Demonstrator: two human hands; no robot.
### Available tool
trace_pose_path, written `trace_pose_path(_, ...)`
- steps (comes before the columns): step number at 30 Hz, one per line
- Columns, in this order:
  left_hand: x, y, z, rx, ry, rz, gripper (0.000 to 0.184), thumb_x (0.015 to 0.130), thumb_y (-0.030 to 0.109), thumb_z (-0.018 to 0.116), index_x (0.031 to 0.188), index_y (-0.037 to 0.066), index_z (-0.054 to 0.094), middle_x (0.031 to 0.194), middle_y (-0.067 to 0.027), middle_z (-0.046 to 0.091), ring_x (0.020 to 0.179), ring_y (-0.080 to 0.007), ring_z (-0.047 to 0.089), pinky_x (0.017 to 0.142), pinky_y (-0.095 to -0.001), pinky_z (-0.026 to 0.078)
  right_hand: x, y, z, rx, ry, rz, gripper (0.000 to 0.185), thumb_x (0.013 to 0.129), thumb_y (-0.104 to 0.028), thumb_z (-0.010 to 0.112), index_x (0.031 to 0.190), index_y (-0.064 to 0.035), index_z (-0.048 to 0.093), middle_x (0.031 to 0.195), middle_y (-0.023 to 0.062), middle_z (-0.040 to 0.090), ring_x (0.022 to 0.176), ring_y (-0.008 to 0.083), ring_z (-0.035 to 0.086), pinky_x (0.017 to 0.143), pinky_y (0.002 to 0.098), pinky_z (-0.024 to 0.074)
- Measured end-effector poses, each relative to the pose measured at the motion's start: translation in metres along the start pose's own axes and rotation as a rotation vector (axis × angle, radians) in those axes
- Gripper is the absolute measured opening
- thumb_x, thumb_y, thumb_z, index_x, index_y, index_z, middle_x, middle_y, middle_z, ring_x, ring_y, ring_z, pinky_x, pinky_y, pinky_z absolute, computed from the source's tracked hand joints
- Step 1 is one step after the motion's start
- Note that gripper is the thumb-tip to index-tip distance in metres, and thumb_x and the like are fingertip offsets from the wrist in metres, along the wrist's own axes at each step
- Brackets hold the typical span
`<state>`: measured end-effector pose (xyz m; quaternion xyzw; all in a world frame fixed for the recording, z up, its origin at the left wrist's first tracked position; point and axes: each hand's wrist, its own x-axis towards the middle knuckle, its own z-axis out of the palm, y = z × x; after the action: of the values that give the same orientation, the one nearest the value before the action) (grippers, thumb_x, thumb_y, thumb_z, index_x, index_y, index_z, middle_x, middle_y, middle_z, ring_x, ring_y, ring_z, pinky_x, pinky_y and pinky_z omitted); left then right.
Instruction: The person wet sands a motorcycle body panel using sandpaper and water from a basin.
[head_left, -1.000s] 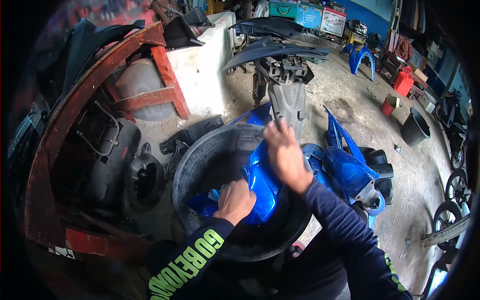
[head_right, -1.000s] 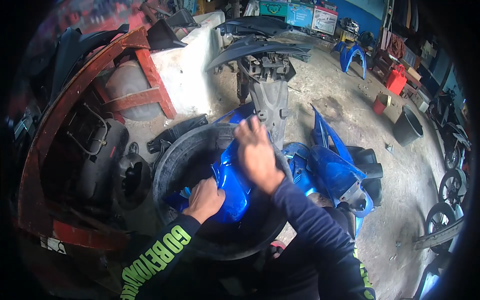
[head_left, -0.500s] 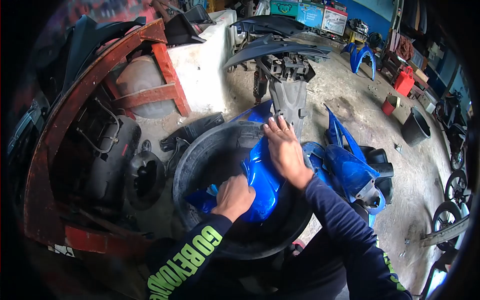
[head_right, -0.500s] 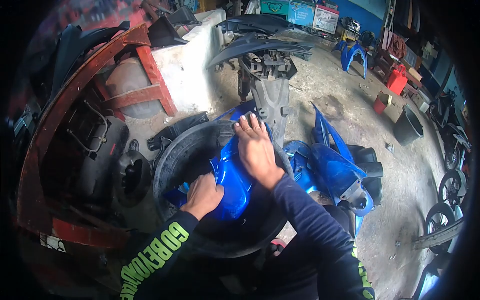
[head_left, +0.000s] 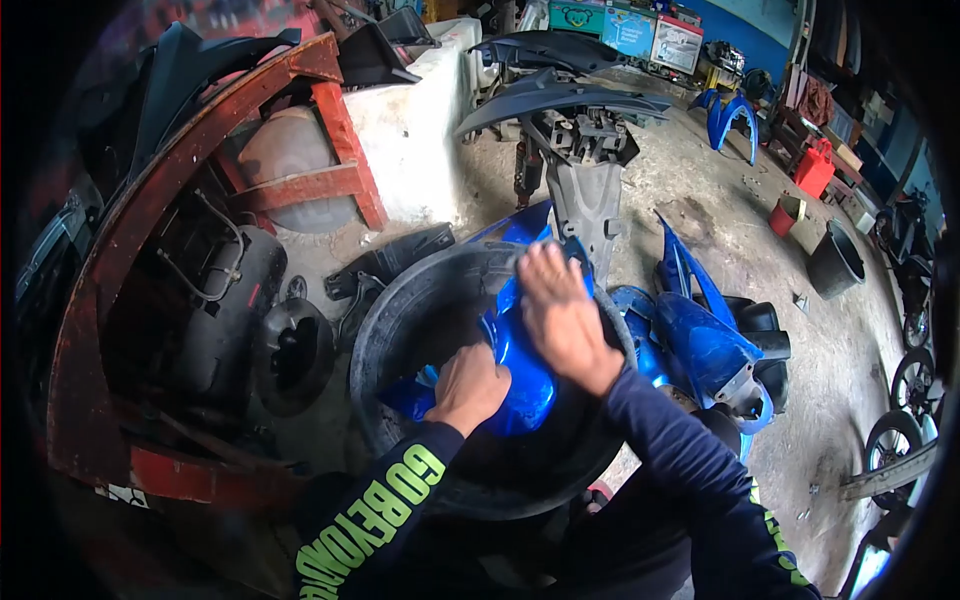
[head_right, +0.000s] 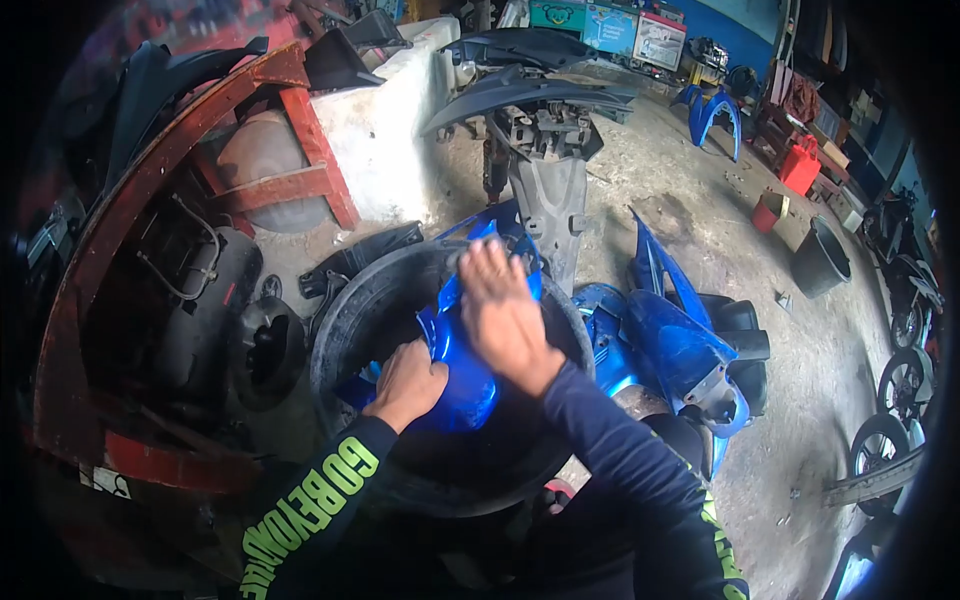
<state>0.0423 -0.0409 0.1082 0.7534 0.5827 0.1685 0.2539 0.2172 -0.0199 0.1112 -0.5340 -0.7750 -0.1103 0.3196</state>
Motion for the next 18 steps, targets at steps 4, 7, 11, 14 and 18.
trace_pose_path(4, 0.005, -0.003, 0.009, -0.020, 0.020, -0.010, 0.024, 0.081, 0.013, 0.057, 0.092, -0.007, 0.066, 0.091, -0.0345, 0.066, 0.092, -0.0511, 0.065, 0.087, -0.0576, 0.050, -0.031, -0.029, 0.003, 0.081, -0.090, -0.044, 0.055, 0.091, -0.017, 0.056, 0.140, 0.0059, 0.053, 0.156, 0.0244, 0.041, 0.147, 0.0385, 0.036, 0.120, 0.0537, 0.0288)
trace_pose_path(7, 0.002, -0.003, 0.007, -0.017, 0.020, 0.000, 0.026, 0.081, 0.014, 0.057, 0.092, -0.007, 0.067, 0.092, -0.0345, 0.067, 0.093, -0.0509, 0.065, 0.088, -0.0575, 0.050, -0.006, 0.002, 0.004, -0.038, -0.098, -0.033, 0.062, 0.087, -0.020, 0.059, 0.142, 0.0063, 0.051, 0.153, 0.0247, 0.044, 0.148, 0.0384, 0.035, 0.120, 0.0532, 0.0276)
trace_pose_path(11, -0.001, -0.002, 0.010, 0.016, -0.012, -0.003, 0.025, 0.080, 0.014, 0.057, 0.088, -0.008, 0.067, 0.091, -0.0357, 0.066, 0.092, -0.0508, 0.065, 0.087, -0.0567, 0.051, -0.020, -0.003, 0.004, -0.045, -0.075, -0.033, 0.060, 0.085, -0.017, 0.058, 0.140, 0.0065, 0.054, 0.150, 0.0245, 0.049, 0.146, 0.0391, 0.039, 0.119, 0.0535, 0.0300)
trace_pose_path(14, 0.003, -0.002, 0.010, 0.010, 0.020, -0.006, 0.025, 0.080, 0.014, 0.057, 0.086, -0.007, 0.066, 0.090, -0.0360, 0.066, 0.091, -0.0512, 0.065, 0.086, -0.0566, 0.051, -0.028, -0.012, 0.008, 0.060, -0.115, -0.085, 0.056, 0.084, -0.013, 0.058, 0.136, 0.0073, 0.057, 0.149, 0.0253, 0.050, 0.143, 0.0416, 0.042, 0.118, 0.0544, 0.0316)
trace_pose_path(18, -0.002, 0.002, 0.008, 0.007, -0.008, 0.004, 0.027, 0.079, 0.015, 0.058, 0.089, -0.008, 0.067, 0.089, -0.0359, 0.065, 0.091, -0.0514, 0.065, 0.087, -0.0569, 0.051, -0.001, 0.015, 0.005, -0.114, 0.035, 0.014, 0.058, 0.081, -0.012, 0.059, 0.136, 0.0066, 0.058, 0.148, 0.0261, 0.050, 0.145, 0.0399, 0.041, 0.119, 0.0531, 0.0302)
